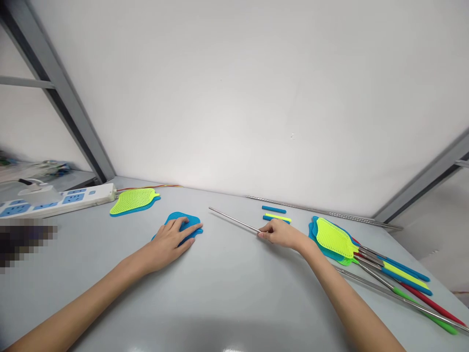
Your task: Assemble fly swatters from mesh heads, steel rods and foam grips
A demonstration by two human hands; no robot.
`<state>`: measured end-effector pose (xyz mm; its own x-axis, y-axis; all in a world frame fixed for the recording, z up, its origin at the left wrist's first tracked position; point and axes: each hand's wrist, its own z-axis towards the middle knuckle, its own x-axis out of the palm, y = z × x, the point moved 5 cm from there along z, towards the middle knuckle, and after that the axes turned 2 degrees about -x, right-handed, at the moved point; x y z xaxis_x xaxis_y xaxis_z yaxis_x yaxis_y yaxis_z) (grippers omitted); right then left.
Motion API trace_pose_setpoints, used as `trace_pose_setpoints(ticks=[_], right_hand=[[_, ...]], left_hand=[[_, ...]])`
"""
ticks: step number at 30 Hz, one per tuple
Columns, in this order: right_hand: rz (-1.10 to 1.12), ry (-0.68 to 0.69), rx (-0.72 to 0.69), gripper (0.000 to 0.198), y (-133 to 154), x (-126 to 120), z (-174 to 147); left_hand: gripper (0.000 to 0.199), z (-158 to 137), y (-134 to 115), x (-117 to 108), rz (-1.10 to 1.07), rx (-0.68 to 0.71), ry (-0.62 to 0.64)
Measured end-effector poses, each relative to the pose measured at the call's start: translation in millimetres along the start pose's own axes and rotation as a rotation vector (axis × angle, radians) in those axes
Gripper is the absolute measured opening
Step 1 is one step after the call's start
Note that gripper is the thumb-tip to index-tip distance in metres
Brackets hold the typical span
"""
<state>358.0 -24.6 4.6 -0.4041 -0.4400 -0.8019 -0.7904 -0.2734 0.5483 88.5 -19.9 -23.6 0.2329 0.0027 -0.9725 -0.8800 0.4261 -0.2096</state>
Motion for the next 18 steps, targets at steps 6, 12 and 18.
trace_pose_setpoints(ticks=[6,12,18], right_hand=[[0.008,-0.019,0.007,0.037,-1,1,2],[0.029,-0.016,0.016,0.038,-1,4,9],[0.096,0.012,-0.017,0.034,9,11,13]], left_hand=[[0.042,2,21,-3,0.076,-0.155,-0.017],[0.043,4,41,-9,0.108,-0.303,0.009],[0.048,2,36,-11,0.171,-0.381,0.022]])
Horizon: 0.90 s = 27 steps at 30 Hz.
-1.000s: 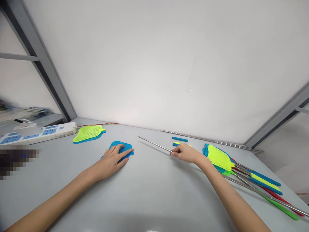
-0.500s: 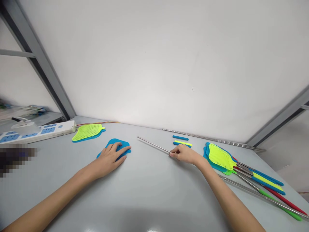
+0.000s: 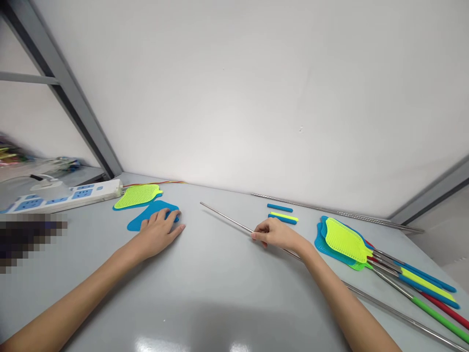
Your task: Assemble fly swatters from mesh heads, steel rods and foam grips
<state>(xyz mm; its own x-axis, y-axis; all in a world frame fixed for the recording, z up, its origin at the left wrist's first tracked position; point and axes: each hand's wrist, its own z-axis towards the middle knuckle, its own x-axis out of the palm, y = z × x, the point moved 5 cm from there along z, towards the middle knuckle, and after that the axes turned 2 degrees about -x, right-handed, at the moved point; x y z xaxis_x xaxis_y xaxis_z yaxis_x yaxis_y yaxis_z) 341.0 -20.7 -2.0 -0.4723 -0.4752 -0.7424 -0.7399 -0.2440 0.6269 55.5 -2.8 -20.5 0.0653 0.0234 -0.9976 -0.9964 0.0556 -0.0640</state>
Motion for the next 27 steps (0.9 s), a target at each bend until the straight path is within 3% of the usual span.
trace_pose_setpoints(ticks=[13,27], right_hand=[[0.228,0.106,-0.023,0.038,6,23,6],[0.308,0.064,0.0,0.04,-4,29,10]], left_hand=[[0.058,-7,-7,-2,0.016,-0.059,-0.021],[0.058,-16,-37,-4,-0.343,0.296,-0.107]])
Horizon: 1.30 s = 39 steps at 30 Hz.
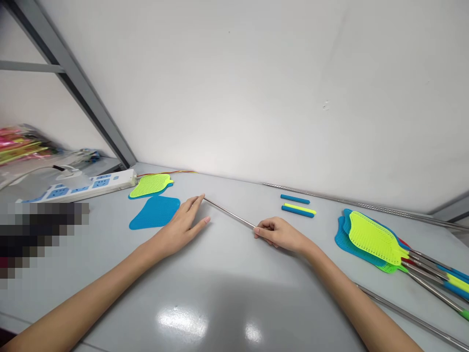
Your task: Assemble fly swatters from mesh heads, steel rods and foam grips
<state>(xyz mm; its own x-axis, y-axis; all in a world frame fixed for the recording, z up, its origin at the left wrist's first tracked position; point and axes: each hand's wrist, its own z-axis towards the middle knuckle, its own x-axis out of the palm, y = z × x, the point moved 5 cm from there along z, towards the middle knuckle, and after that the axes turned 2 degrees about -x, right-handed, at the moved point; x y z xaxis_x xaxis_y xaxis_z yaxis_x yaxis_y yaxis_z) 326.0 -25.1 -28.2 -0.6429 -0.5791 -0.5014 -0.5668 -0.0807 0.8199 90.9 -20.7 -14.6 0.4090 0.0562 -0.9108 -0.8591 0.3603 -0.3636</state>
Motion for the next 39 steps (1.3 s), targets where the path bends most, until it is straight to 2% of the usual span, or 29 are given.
trace_pose_setpoints(ticks=[8,12,15,20,26,31,39], right_hand=[[0.019,0.02,-0.007,0.042,5,2,-3],[0.028,0.062,0.013,0.041,10,4,-5],[0.09,0.145,0.015,0.041,11,8,-8],[0.171,0.294,0.068,0.04,8,14,-14],[0.232,0.279,0.128,0.038,14,10,-20],[0.203,0.286,0.139,0.038,18,8,-25],[0.052,0.338,0.223,0.042,20,10,-34]], left_hand=[[0.056,0,-8,-1,0.018,0.069,-0.049],[0.047,0,-9,0,0.059,0.095,-0.008],[0.039,1,-7,4,0.075,0.122,0.038],[0.031,5,-3,3,0.067,0.155,0.01],[0.027,7,-8,-6,0.047,0.222,0.106],[0.025,5,-11,-11,0.013,0.257,0.146],[0.026,-2,-22,-2,0.023,0.316,0.223]])
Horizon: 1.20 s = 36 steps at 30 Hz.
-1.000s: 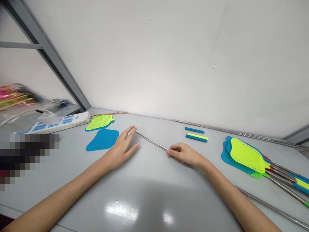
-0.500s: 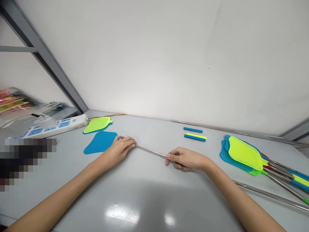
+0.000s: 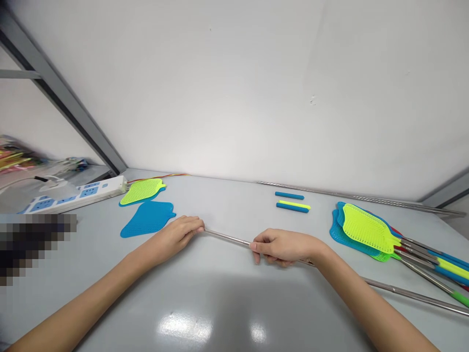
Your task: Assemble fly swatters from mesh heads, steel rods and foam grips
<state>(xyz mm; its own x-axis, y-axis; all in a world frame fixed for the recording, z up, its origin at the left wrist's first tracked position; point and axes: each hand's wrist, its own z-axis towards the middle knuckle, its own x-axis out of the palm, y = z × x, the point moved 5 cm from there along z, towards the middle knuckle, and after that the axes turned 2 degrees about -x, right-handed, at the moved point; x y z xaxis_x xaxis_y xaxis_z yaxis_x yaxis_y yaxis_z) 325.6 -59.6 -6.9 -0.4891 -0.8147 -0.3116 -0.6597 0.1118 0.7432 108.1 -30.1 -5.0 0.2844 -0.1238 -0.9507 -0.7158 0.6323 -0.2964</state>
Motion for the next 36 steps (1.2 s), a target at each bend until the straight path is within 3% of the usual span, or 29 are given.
trace_pose_setpoints(ticks=[6,24,32,36], right_hand=[[-0.066,-0.005,0.061,0.041,-5,-1,-4],[0.067,0.141,0.067,0.039,-22,4,-1],[0.139,0.257,0.059,0.036,-29,11,9],[0.201,0.315,0.065,0.034,-28,21,16]], left_hand=[[0.025,-3,-10,10,0.022,0.039,0.078],[0.022,-4,-25,24,0.115,0.1,0.143],[0.022,-3,-28,24,0.144,0.106,0.107],[0.019,-6,-39,32,0.16,0.15,0.154]])
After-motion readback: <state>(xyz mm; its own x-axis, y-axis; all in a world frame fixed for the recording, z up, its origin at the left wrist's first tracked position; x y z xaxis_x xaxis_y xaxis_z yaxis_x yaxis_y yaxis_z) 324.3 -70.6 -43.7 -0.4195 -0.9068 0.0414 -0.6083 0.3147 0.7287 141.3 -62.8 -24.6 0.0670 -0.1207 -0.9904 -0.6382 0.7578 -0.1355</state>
